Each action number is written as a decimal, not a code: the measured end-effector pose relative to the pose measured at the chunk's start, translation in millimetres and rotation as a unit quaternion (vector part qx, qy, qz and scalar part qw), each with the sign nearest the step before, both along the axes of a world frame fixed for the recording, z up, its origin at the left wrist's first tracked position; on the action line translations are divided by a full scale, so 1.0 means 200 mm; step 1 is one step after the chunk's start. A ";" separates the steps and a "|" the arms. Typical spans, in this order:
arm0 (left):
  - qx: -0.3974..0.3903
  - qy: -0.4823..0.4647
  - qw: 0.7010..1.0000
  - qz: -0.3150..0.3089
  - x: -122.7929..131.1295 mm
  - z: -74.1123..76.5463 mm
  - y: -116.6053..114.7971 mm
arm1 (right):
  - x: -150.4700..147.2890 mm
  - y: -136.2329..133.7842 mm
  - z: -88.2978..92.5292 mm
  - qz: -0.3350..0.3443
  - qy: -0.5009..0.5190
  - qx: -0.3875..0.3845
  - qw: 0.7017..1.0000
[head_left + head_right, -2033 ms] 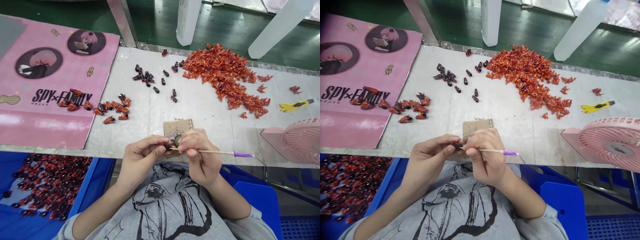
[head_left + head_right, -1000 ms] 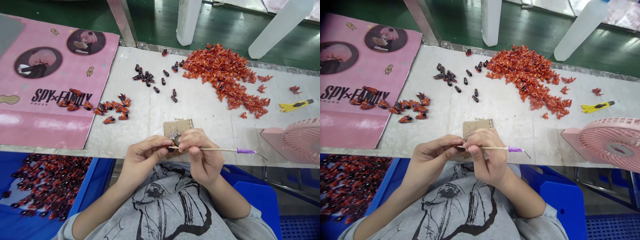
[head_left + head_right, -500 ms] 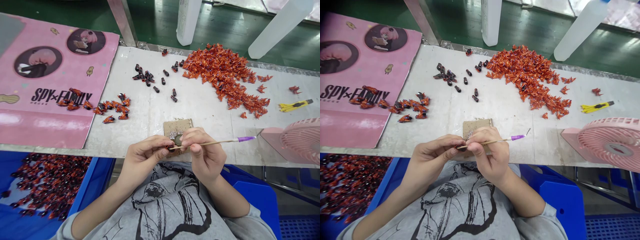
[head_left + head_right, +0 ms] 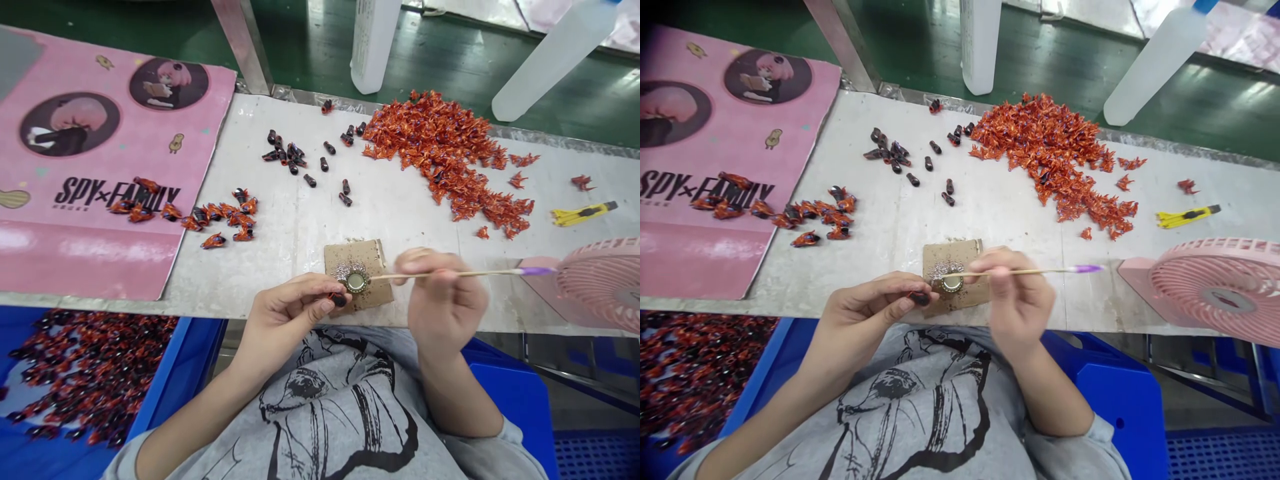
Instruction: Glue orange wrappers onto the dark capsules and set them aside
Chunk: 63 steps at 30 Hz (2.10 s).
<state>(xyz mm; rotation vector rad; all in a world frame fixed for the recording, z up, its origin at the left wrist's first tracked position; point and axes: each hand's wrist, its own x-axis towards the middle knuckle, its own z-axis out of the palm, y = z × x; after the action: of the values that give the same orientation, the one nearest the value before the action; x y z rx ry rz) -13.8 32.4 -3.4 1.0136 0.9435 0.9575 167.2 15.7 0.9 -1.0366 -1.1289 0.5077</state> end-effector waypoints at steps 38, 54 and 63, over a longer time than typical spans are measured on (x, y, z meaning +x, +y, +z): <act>-0.102 -0.201 0.971 -0.085 0.07 0.00 0.06 | 0.00 0.00 -0.01 0.006 -0.268 0.017 0.963; -0.202 -0.308 0.922 -0.121 0.14 0.01 0.06 | 0.16 -0.02 0.02 0.057 -0.332 0.077 0.938; 0.048 -0.129 0.989 0.045 0.14 0.11 -0.02 | 0.04 -0.09 0.01 0.053 -0.149 0.052 0.986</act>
<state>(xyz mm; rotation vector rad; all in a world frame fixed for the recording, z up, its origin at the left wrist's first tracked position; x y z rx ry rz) 14.4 27.8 18.1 0.9062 0.7382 1.1884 175.2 -2.7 3.4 -0.9858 -1.4679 0.3808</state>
